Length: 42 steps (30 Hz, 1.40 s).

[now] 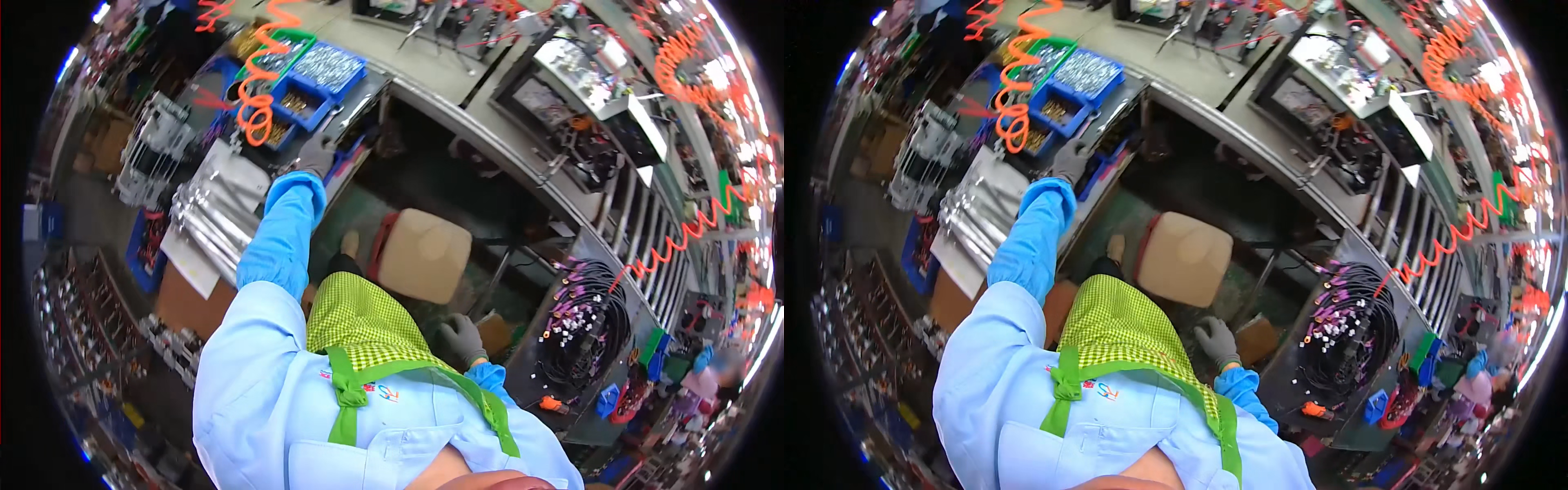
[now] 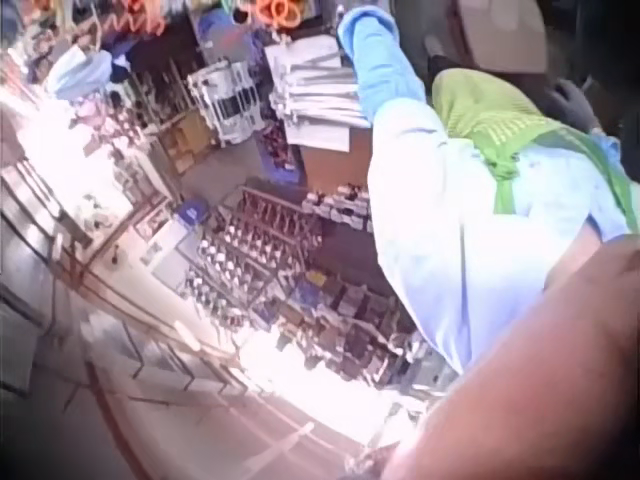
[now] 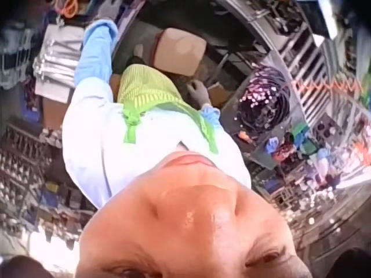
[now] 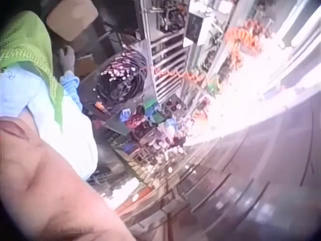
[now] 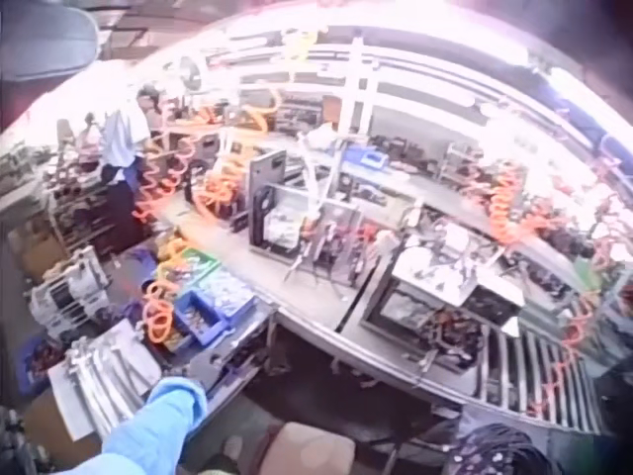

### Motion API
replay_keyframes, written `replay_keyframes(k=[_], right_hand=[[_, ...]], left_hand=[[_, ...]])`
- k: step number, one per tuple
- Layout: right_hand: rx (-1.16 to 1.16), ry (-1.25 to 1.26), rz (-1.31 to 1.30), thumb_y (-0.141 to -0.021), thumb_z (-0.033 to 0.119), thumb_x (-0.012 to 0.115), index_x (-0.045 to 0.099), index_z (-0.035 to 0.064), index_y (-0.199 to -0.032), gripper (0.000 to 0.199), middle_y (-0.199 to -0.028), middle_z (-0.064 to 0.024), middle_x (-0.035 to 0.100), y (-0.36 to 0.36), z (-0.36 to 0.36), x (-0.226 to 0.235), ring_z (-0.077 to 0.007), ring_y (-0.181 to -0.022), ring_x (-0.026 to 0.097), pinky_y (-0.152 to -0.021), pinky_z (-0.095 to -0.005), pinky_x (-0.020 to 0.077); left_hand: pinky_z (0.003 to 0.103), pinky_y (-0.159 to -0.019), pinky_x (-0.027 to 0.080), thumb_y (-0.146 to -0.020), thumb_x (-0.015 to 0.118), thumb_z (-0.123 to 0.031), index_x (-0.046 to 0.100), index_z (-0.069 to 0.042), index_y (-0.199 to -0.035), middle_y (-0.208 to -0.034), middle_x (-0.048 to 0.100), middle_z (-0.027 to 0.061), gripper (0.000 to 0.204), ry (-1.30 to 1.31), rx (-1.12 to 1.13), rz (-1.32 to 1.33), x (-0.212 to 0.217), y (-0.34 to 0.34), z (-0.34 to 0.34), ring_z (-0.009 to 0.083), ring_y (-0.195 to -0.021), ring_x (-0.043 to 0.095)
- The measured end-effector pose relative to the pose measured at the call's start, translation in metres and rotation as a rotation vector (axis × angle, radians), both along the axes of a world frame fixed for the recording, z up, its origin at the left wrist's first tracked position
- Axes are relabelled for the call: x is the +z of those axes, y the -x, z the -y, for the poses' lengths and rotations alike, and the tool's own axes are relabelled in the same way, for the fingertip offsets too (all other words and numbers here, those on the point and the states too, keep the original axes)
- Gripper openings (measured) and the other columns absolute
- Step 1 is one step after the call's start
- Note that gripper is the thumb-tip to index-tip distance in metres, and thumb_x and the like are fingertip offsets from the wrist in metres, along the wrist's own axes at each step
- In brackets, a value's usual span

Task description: Wiring and assembling electronic components inside a metal chassis on a production line.

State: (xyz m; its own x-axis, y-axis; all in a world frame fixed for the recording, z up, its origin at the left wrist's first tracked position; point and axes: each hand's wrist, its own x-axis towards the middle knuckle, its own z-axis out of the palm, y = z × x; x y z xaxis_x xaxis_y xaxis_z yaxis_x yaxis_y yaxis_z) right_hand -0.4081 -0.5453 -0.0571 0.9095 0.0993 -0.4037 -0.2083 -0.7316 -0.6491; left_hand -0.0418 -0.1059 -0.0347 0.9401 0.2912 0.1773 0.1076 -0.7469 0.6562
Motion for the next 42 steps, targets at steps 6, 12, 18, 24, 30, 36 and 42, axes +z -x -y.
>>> replay_keyframes(k=[6, 12, 18, 24, 30, 36, 42], right_hand=[[-0.197, 0.117, 0.025, -0.084, 0.032, 0.061, 0.060, 0.0051, -0.106, 0.035, -0.104, -0.0186, 0.059, -0.068, 0.020, 0.065, -0.0360, -0.099, 0.057, -0.085, -0.0420, 0.0462], [-0.265, 0.170, 0.296, -0.085, 0.031, 0.061, 0.059, 0.0053, -0.107, 0.034, -0.103, -0.0177, 0.060, -0.220, 0.008, 0.118, -0.0378, -0.097, 0.058, -0.083, -0.0419, 0.0469], [-0.319, 0.126, 0.460, -0.084, 0.029, 0.061, 0.058, 0.0049, -0.110, 0.035, -0.105, -0.0161, 0.060, -0.361, -0.020, 0.214, -0.0351, -0.099, 0.058, -0.085, -0.0408, 0.0469], [-0.553, 0.267, 0.154, -0.083, 0.033, 0.061, 0.060, 0.0039, -0.106, 0.037, -0.106, -0.0185, 0.060, -0.290, 0.040, 0.133, -0.0365, -0.103, 0.056, -0.088, -0.0423, 0.0460], [-0.904, 0.431, -0.629, -0.079, 0.042, 0.054, 0.067, 0.0079, -0.104, 0.044, -0.105, -0.0208, 0.065, -0.104, 0.091, 0.069, -0.0390, -0.100, 0.061, -0.088, -0.0435, 0.0482], [-0.898, 0.233, -0.417, -0.079, 0.043, 0.058, 0.065, 0.0057, -0.108, 0.048, -0.110, -0.0215, 0.064, -0.094, 0.157, 0.010, -0.0363, -0.105, 0.060, -0.091, -0.0425, 0.0464], [-0.583, 0.094, -0.114, -0.085, 0.042, 0.056, 0.063, 0.0033, -0.107, 0.045, -0.105, -0.0225, 0.063, -0.286, 0.259, 0.037, -0.0396, -0.097, 0.060, -0.085, -0.0445, 0.0479]], left_hand=[[0.047, -0.089, 0.045, -0.085, 0.058, -0.031, 0.058, -0.010, -0.116, -0.121, 0.055, 0.0159, 0.038, -0.188, -0.066, -0.123, 0.031, -0.035, 0.028, 0.0411, -0.111, 0.051], [0.044, -0.092, 0.044, -0.081, 0.065, -0.024, 0.054, -0.007, -0.120, -0.113, 0.055, 0.0207, 0.043, 0.098, -0.338, -0.013, 0.043, -0.074, 0.085, 0.0375, -0.106, 0.053], [0.036, -0.078, 0.052, -0.084, 0.065, -0.025, 0.055, -0.006, -0.117, -0.109, 0.059, 0.0159, 0.040, 0.512, -0.753, 0.217, 0.163, -0.216, 0.212, 0.0294, -0.093, 0.062], [0.037, -0.083, 0.048, -0.086, 0.065, -0.035, 0.051, -0.006, -0.122, -0.108, 0.058, 0.0164, 0.048, 0.592, -1.084, 0.408, 0.266, -0.322, 0.327, 0.0290, -0.096, 0.061], [0.041, -0.100, 0.040, -0.081, 0.069, -0.034, 0.050, -0.002, -0.125, -0.121, 0.053, 0.0186, 0.058, 0.325, -1.142, 0.469, 0.265, -0.370, 0.417, 0.0336, -0.114, 0.051], [0.036, -0.107, 0.031, -0.084, 0.064, -0.029, 0.045, -0.003, -0.134, -0.136, 0.046, 0.0173, 0.060, 0.472, -1.256, 0.196, 0.280, -0.397, 0.421, 0.0288, -0.130, 0.041], [0.032, -0.108, 0.027, -0.093, 0.052, -0.021, 0.048, 0.001, -0.131, -0.139, 0.044, 0.0098, 0.044, 0.600, -1.116, 0.003, 0.288, -0.382, 0.432, 0.0208, -0.130, 0.038]])
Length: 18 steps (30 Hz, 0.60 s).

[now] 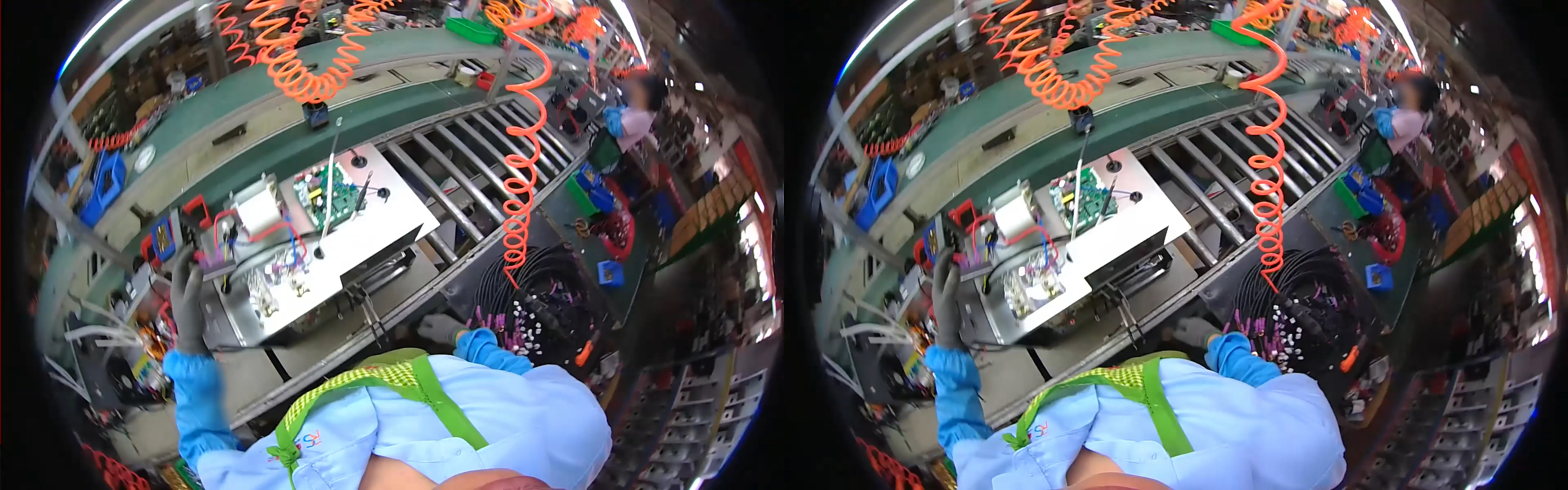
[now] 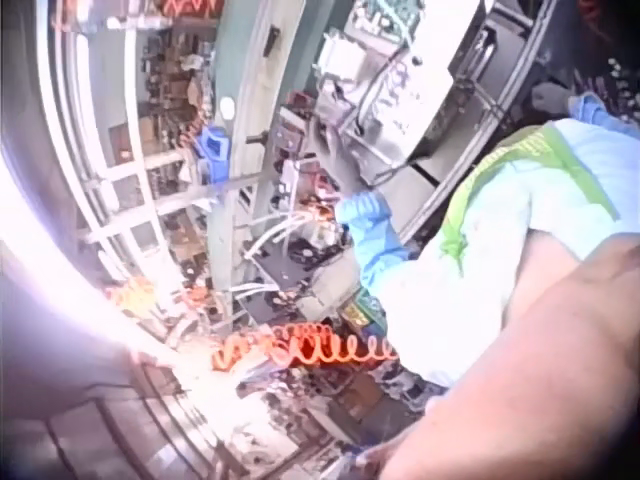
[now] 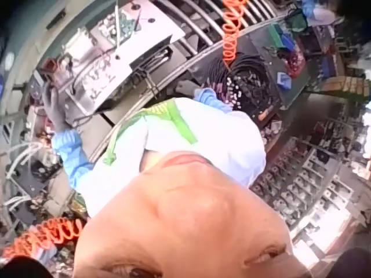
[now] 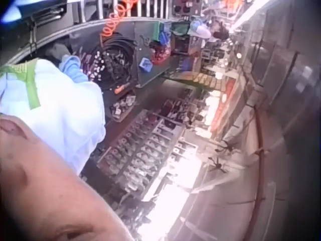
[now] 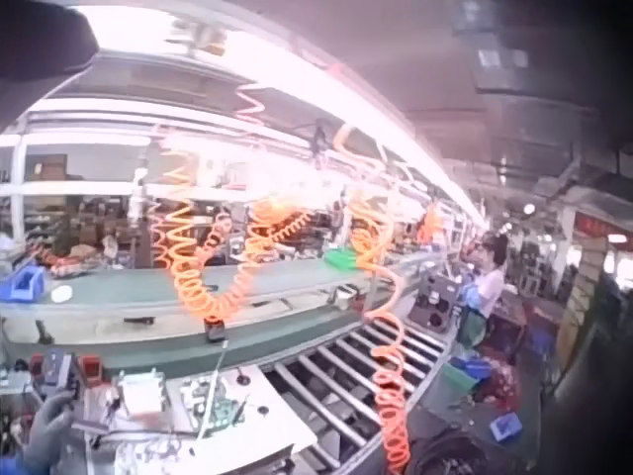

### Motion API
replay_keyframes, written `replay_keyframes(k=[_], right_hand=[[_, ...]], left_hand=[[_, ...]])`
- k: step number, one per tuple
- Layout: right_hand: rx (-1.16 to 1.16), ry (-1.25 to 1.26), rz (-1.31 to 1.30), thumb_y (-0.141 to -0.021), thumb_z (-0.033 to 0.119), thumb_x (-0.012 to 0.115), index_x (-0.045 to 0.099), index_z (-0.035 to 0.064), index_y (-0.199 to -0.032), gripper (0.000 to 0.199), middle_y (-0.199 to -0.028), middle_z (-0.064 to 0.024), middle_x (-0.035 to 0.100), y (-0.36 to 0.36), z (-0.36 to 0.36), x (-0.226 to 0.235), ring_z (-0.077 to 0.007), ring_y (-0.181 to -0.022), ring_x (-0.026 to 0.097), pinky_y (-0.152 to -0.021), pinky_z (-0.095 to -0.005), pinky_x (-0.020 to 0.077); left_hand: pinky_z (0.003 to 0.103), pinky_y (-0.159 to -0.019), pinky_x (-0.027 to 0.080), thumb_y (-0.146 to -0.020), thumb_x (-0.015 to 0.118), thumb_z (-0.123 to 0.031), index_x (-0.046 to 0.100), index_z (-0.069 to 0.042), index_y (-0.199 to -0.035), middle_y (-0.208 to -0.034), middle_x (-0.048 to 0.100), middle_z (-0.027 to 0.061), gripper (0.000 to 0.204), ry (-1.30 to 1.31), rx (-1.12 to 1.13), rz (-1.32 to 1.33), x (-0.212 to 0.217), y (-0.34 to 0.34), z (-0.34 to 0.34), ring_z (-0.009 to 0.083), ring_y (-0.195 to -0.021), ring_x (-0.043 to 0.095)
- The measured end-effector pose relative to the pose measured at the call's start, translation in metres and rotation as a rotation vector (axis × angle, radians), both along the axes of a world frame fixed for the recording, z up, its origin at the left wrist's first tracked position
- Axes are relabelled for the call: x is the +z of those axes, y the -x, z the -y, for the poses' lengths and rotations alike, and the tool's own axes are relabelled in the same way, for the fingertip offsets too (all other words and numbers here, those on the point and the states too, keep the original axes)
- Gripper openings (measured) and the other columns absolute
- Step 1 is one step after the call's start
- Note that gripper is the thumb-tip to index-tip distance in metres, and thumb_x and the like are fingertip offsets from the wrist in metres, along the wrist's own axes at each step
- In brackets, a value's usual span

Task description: Wiring and assembling electronic components inside a metal chassis on a production line.

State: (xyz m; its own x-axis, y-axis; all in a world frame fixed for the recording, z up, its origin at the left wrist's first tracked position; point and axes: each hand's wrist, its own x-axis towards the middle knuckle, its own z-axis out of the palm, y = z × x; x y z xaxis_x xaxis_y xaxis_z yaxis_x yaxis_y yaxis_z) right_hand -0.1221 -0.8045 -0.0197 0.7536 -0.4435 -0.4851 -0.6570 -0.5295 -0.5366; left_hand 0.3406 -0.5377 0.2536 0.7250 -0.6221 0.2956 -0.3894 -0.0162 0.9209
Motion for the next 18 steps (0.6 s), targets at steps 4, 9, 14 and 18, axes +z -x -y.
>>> replay_keyframes(k=[4, 9, 14, 18], right_hand=[[-0.243, -0.148, 0.382, -0.086, 0.033, 0.059, 0.063, 0.0030, -0.102, 0.034, -0.099, -0.0198, 0.064, -0.045, 0.018, 0.051, -0.0349, -0.092, 0.062, -0.081, -0.0401, 0.0486], [-0.385, 0.012, 0.209, -0.086, 0.033, 0.059, 0.063, 0.0039, -0.098, 0.032, -0.093, -0.0174, 0.063, -0.028, -0.039, 0.022, -0.0354, -0.090, 0.060, -0.079, -0.0417, 0.0478], [-0.124, -0.101, 0.129, -0.085, 0.032, 0.059, 0.062, 0.0039, -0.096, 0.031, -0.095, -0.0165, 0.062, -0.020, -0.066, 0.003, -0.0346, -0.095, 0.057, -0.081, -0.0433, 0.0465], [-0.225, 0.008, 0.284, -0.084, 0.034, 0.061, 0.062, 0.0053, -0.101, 0.033, -0.096, -0.0173, 0.060, -0.038, -0.052, 0.026, -0.0355, -0.093, 0.057, -0.082, -0.0440, 0.0463]], left_hand=[[0.033, -0.110, 0.023, -0.098, 0.040, -0.021, 0.053, 0.001, -0.123, -0.141, 0.041, 0.0106, 0.036, 0.079, 0.056, -0.106, -0.024, -0.013, -0.013, 0.0214, -0.132, 0.034], [0.027, -0.093, 0.036, -0.097, 0.043, -0.019, 0.055, -0.002, -0.119, -0.137, 0.044, 0.0080, 0.031, 0.049, 0.036, -0.094, -0.004, 0.011, 0.020, 0.0155, -0.113, 0.046], [0.030, -0.097, 0.035, -0.096, 0.042, -0.017, 0.057, 0.001, -0.113, -0.128, 0.047, 0.0110, 0.028, 0.077, -0.002, 0.021, -0.002, 0.037, 0.078, 0.0193, -0.114, 0.047], [0.033, -0.100, 0.035, -0.092, 0.050, -0.011, 0.058, 0.001, -0.109, -0.126, 0.049, 0.0136, 0.023, 0.222, -0.066, -0.175, -0.003, 0.077, 0.143, 0.0227, -0.117, 0.046]])
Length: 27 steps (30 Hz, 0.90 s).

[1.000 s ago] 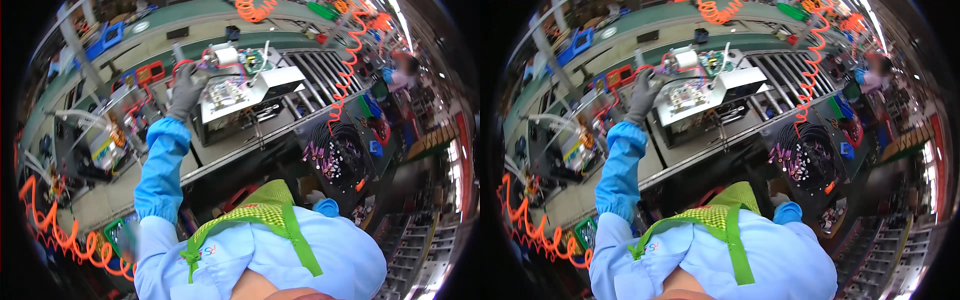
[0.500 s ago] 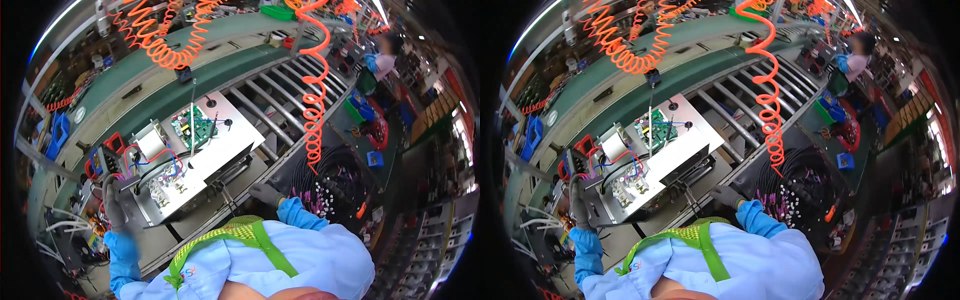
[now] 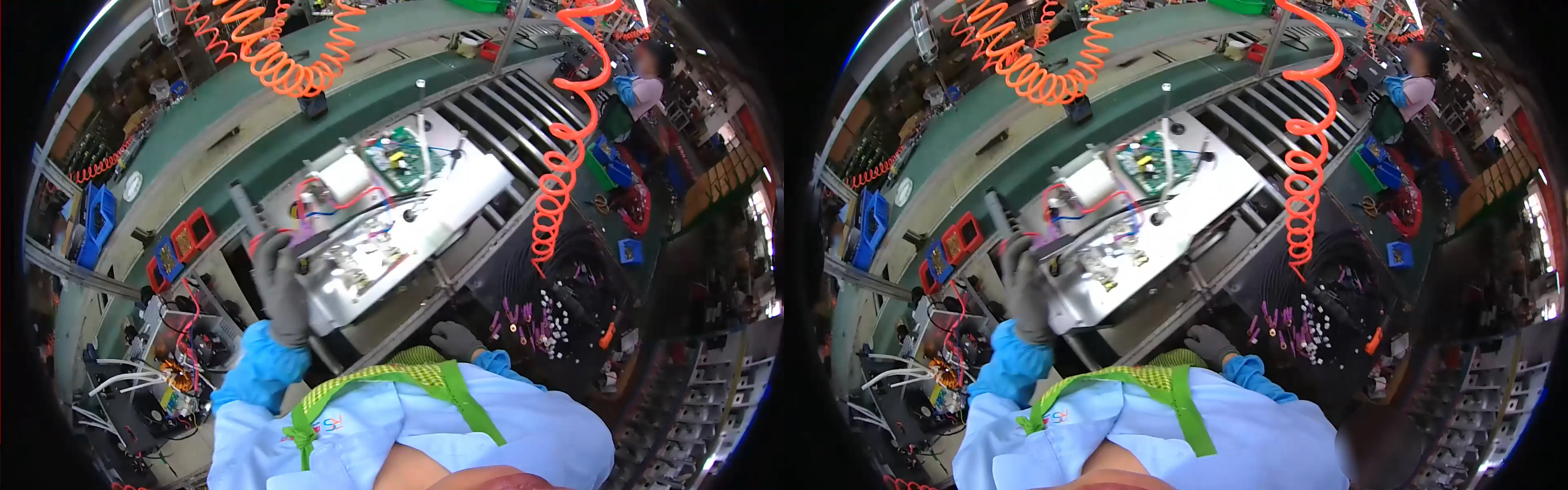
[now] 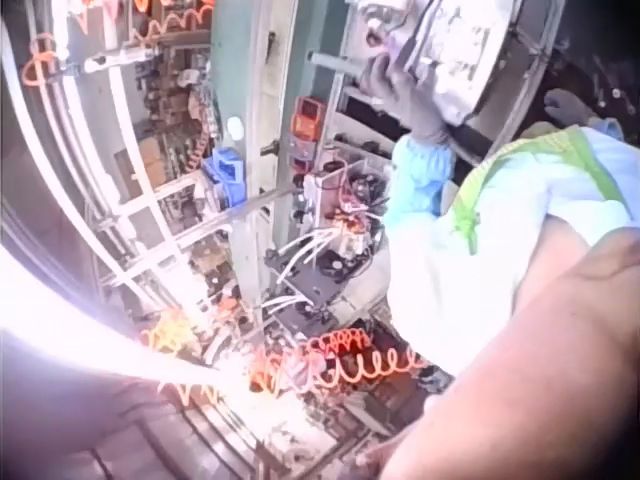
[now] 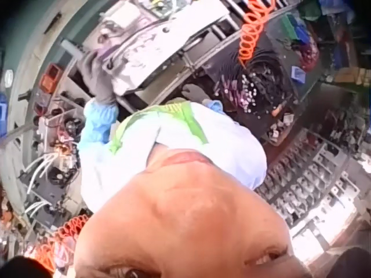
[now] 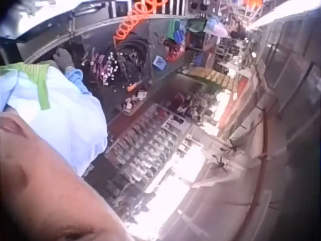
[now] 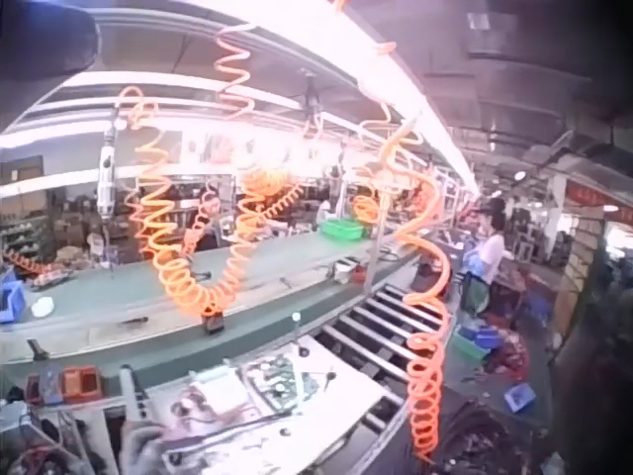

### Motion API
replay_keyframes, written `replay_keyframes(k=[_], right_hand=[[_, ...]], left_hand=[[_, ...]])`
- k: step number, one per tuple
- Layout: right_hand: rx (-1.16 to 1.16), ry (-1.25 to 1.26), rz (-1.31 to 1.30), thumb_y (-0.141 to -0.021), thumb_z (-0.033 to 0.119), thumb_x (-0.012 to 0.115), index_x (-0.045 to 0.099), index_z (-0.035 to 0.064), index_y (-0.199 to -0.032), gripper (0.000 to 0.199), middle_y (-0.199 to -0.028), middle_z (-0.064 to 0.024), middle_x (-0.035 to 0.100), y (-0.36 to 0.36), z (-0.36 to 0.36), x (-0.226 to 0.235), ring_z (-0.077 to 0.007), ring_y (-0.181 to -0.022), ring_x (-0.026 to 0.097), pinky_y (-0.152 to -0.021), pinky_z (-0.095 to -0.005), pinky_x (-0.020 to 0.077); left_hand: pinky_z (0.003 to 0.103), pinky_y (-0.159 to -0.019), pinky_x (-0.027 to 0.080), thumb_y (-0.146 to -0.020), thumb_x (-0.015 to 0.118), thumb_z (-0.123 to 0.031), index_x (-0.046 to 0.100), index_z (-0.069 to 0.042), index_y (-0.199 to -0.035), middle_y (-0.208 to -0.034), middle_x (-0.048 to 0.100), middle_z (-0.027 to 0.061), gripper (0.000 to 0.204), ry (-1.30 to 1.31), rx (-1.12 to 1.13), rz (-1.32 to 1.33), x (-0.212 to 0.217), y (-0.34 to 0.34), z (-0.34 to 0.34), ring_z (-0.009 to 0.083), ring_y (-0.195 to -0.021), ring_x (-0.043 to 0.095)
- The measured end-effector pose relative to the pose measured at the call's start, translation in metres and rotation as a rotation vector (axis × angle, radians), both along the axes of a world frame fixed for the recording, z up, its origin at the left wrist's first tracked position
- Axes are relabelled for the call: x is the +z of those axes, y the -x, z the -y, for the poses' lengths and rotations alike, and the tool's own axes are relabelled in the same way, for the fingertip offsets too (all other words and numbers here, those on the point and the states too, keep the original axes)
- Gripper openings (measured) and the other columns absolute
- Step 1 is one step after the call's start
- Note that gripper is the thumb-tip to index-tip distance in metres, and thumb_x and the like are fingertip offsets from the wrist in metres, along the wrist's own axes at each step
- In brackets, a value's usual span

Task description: Wiring and assembling electronic components inside a metal chassis on a production line.

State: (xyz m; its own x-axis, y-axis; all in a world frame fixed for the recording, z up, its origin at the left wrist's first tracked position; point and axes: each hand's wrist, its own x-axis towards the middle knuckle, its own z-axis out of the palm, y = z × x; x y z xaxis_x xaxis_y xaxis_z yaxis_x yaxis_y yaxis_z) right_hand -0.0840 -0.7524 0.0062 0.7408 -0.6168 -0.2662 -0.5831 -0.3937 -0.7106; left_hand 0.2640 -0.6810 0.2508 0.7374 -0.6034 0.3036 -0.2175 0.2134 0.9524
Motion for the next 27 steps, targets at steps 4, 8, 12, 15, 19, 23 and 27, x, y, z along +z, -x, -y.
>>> replay_keyframes(k=[4, 8, 12, 15, 19, 23, 27], right_hand=[[-0.034, 0.030, 0.114, -0.085, 0.031, 0.060, 0.062, 0.0051, -0.102, 0.031, -0.094, -0.0172, 0.061, -0.010, 0.021, -0.003, -0.0361, -0.091, 0.058, -0.081, -0.0437, 0.0470], [-0.106, -0.036, 0.050, -0.085, 0.031, 0.059, 0.062, 0.0030, -0.100, 0.032, -0.096, -0.0184, 0.062, 0.010, 0.024, -0.012, -0.0349, -0.093, 0.059, -0.081, -0.0408, 0.0476], [-0.218, -0.084, -0.048, -0.085, 0.034, 0.059, 0.062, 0.0036, -0.100, 0.034, -0.096, -0.0182, 0.063, 0.053, 0.005, -0.036, -0.0348, -0.092, 0.059, -0.081, -0.0418, 0.0473], [-0.232, -0.240, -0.169, -0.084, 0.039, 0.059, 0.064, 0.0046, -0.103, 0.039, -0.101, -0.0172, 0.064, 0.082, -0.003, -0.043, -0.0325, -0.096, 0.061, -0.084, -0.0406, 0.0476], [-0.318, -0.403, -0.290, -0.084, 0.041, 0.059, 0.065, 0.0058, -0.106, 0.042, -0.106, -0.0168, 0.064, 0.116, -0.032, -0.071, -0.0307, -0.100, 0.061, -0.087, -0.0389, 0.0473], [-0.406, -0.493, -0.346, -0.086, 0.039, 0.057, 0.064, 0.0046, -0.107, 0.041, -0.106, -0.0189, 0.064, 0.141, -0.047, -0.110, -0.0306, -0.099, 0.061, -0.087, -0.0386, 0.0464], [-0.116, -0.619, -0.451, -0.087, 0.038, 0.057, 0.064, 0.0044, -0.107, 0.040, -0.106, -0.0190, 0.064, 0.179, -0.097, -0.110, -0.0307, -0.099, 0.061, -0.087, -0.0387, 0.0463]], left_hand=[[0.033, -0.097, 0.037, -0.090, 0.055, -0.012, 0.059, -0.001, -0.107, -0.125, 0.048, 0.0136, 0.020, 0.072, -0.001, 0.129, -0.012, 0.034, 0.092, 0.0237, -0.113, 0.048], [0.035, -0.092, 0.041, -0.088, 0.060, -0.014, 0.062, -0.004, -0.104, -0.119, 0.052, 0.0148, 0.019, 0.206, -0.088, 0.046, -0.018, 0.076, 0.201, 0.0263, -0.110, 0.051], [0.036, -0.094, 0.041, -0.087, 0.059, -0.015, 0.062, -0.004, -0.104, -0.117, 0.053, 0.0151, 0.021, 0.226, -0.038, 0.211, -0.013, 0.127, 0.307, 0.0279, -0.110, 0.050], [0.043, -0.100, 0.036, -0.085, 0.060, -0.028, 0.060, -0.011, -0.114, -0.128, 0.049, 0.0176, 0.034, -0.016, -0.002, 0.444, -0.004, 0.157, 0.372, 0.0362, -0.116, 0.046], [0.043, -0.102, 0.036, -0.085, 0.060, -0.030, 0.047, -0.007, -0.129, -0.131, 0.047, 0.0214, 0.052, 0.111, -0.460, 0.542, -0.013, 0.189, 0.404, 0.0365, -0.121, 0.045], [0.043, -0.103, 0.039, -0.084, 0.062, -0.030, 0.039, -0.004, -0.135, -0.133, 0.045, 0.0228, 0.062, 0.071, -0.836, 0.503, -0.053, 0.163, 0.294, 0.0376, -0.122, 0.048], [0.043, -0.101, 0.040, -0.084, 0.060, -0.031, 0.044, -0.008, -0.133, -0.130, 0.048, 0.0208, 0.056, -0.479, -0.602, 0.467, -0.186, 0.078, 0.166, 0.0371, -0.119, 0.049]])
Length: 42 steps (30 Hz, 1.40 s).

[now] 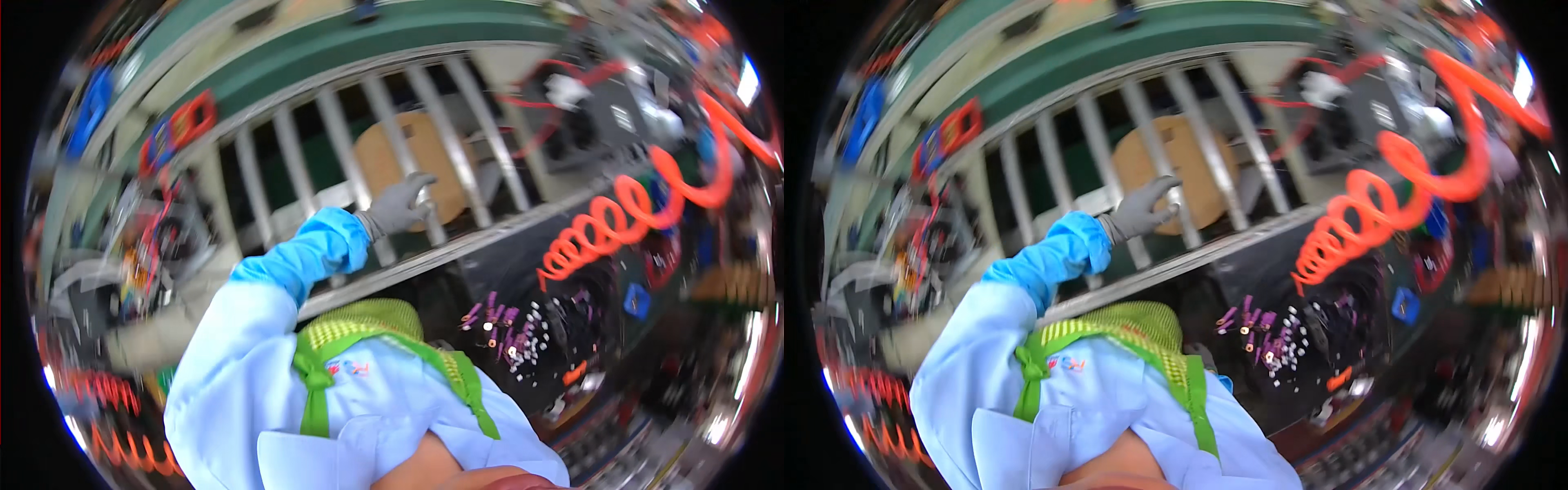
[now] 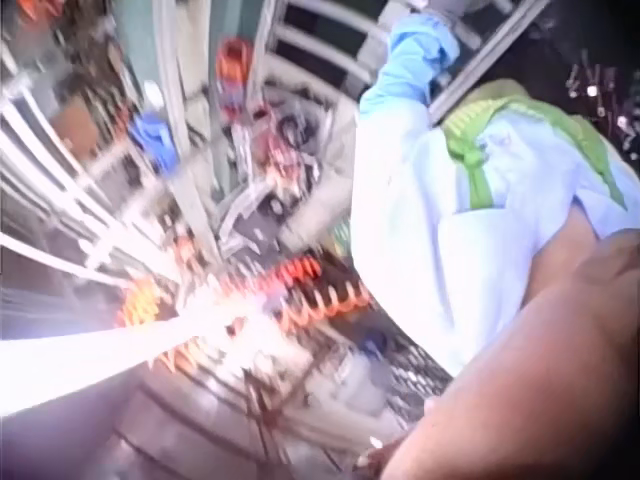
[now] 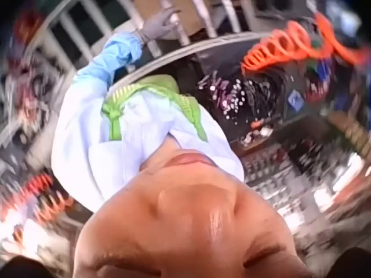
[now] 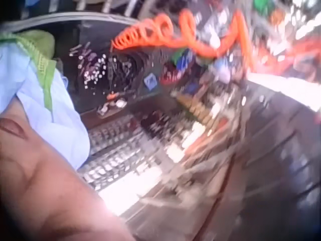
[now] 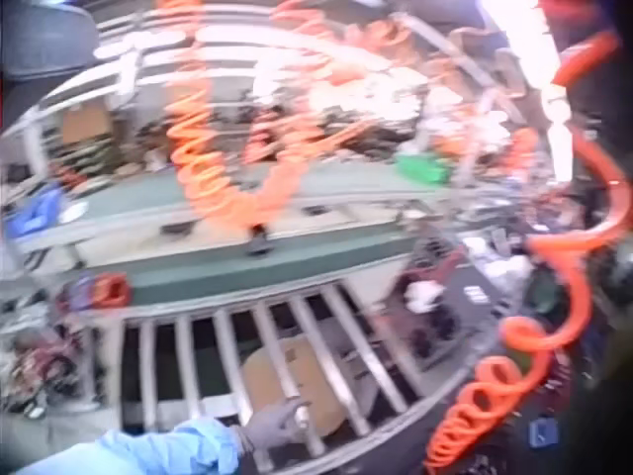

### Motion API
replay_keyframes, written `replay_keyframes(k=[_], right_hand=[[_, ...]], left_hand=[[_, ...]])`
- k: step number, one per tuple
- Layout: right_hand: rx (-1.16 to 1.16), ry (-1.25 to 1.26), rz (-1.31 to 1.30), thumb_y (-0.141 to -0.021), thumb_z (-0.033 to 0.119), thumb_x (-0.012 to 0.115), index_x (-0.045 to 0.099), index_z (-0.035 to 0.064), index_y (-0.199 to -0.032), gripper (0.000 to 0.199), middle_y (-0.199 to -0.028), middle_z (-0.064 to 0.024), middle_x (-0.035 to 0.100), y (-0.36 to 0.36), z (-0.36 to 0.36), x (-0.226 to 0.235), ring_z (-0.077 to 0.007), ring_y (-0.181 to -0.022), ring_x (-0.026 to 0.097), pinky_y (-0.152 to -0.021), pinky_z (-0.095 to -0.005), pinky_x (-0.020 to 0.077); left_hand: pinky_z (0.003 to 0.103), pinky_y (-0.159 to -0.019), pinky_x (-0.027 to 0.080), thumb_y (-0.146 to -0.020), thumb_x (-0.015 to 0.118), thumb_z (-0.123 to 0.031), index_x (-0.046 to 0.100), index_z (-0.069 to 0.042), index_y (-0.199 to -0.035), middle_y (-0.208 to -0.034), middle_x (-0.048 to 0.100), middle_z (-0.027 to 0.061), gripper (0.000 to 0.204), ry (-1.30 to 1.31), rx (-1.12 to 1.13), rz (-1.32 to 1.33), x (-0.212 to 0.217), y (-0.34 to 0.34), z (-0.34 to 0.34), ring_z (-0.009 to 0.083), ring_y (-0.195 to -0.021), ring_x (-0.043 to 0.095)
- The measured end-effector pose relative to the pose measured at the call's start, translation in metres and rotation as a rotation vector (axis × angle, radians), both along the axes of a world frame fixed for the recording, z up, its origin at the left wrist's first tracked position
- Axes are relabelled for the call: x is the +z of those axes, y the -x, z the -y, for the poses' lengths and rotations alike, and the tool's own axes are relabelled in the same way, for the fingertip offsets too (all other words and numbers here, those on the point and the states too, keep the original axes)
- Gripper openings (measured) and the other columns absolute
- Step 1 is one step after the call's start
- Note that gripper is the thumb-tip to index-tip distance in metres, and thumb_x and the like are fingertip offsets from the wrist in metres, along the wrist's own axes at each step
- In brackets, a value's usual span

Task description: Wiring and assembling electronic components inside a metal chassis on a production line.

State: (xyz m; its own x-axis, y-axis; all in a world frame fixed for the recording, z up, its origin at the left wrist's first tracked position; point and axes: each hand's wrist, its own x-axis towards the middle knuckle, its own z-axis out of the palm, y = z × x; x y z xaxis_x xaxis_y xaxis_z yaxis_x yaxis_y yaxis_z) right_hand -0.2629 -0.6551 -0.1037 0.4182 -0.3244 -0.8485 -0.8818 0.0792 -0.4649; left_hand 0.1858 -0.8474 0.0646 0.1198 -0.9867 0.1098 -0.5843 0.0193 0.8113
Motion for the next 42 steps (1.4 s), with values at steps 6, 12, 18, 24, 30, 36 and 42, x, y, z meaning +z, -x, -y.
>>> replay_keyframes(k=[6, 12, 18, 24, 30, 36, 42], right_hand=[[0.410, -0.136, 0.098, -0.087, 0.038, 0.056, 0.063, 0.0040, -0.107, 0.040, -0.105, -0.0191, 0.064, -0.013, 0.024, -0.056, -0.0309, -0.098, 0.060, -0.087, -0.0389, 0.0462], [0.417, -0.133, 0.199, -0.088, 0.037, 0.056, 0.063, 0.0036, -0.106, 0.039, -0.105, -0.0191, 0.064, -0.047, -0.002, -0.116, -0.0311, -0.098, 0.060, -0.087, -0.0392, 0.0460], [0.198, -0.043, 0.220, -0.088, 0.037, 0.055, 0.063, 0.0032, -0.106, 0.039, -0.104, -0.0192, 0.063, -0.058, -0.027, -0.178, -0.0313, -0.097, 0.060, -0.086, -0.0394, 0.0459], [0.059, 0.022, 0.214, -0.089, 0.036, 0.054, 0.063, 0.0028, -0.106, 0.038, -0.103, -0.0193, 0.063, -0.037, -0.023, -0.203, -0.0315, -0.096, 0.060, -0.086, -0.0396, 0.0458], [0.030, 0.061, 0.205, -0.089, 0.036, 0.054, 0.062, 0.0024, -0.105, 0.038, -0.103, -0.0194, 0.063, -0.016, 0.002, -0.240, -0.0317, -0.096, 0.060, -0.086, -0.0399, 0.0456], [0.058, 0.046, 0.193, -0.090, 0.035, 0.053, 0.062, 0.0020, -0.105, 0.037, -0.102, -0.0195, 0.063, -0.012, 0.012, -0.272, -0.0319, -0.095, 0.059, -0.086, -0.0401, 0.0455], [0.082, 0.066, 0.196, -0.091, 0.034, 0.053, 0.062, 0.0016, -0.105, 0.037, -0.102, -0.0195, 0.063, -0.024, 0.023, -0.274, -0.0321, -0.095, 0.059, -0.085, -0.0404, 0.0454]], left_hand=[[0.042, -0.094, 0.044, -0.083, 0.060, -0.022, 0.056, -0.008, -0.116, -0.115, 0.056, 0.0173, 0.035, -0.231, 0.860, 0.453, -0.060, -0.134, -0.260, 0.0359, -0.109, 0.053], [0.043, -0.095, 0.042, -0.079, 0.067, -0.043, 0.048, 0.001, -0.122, -0.120, 0.055, 0.0262, 0.064, -0.501, 1.456, 0.442, -0.087, -0.190, -0.392, 0.0377, -0.112, 0.053], [0.043, -0.096, 0.041, -0.078, 0.069, -0.042, 0.036, 0.002, -0.134, -0.122, 0.054, 0.0295, 0.079, -0.764, 1.552, 0.271, -0.083, -0.209, -0.336, 0.0417, -0.114, 0.054], [0.028, -0.071, 0.048, -0.084, 0.066, -0.021, 0.050, -0.003, -0.117, -0.093, 0.057, 0.0071, 0.041, -0.103, 1.506, -0.266, -0.138, -0.249, -0.407, 0.0161, -0.080, 0.057], [0.027, -0.073, 0.046, -0.083, 0.066, -0.017, 0.055, -0.003, -0.103, -0.097, 0.056, 0.0073, 0.026, -0.208, 1.542, -0.156, -0.120, -0.215, -0.390, 0.0162, -0.083, 0.055], [0.025, -0.078, 0.044, -0.086, 0.062, -0.013, 0.051, -0.002, -0.112, -0.097, 0.057, 0.0038, 0.030, -0.326, 1.532, -0.292, -0.108, -0.128, -0.397, 0.0114, -0.087, 0.052], [0.027, -0.073, 0.045, -0.086, 0.065, -0.022, 0.052, 0.000, -0.110, -0.091, 0.061, 0.0077, 0.035, -0.299, 1.330, -0.103, -0.100, -0.062, -0.342, 0.0128, -0.083, 0.054]])
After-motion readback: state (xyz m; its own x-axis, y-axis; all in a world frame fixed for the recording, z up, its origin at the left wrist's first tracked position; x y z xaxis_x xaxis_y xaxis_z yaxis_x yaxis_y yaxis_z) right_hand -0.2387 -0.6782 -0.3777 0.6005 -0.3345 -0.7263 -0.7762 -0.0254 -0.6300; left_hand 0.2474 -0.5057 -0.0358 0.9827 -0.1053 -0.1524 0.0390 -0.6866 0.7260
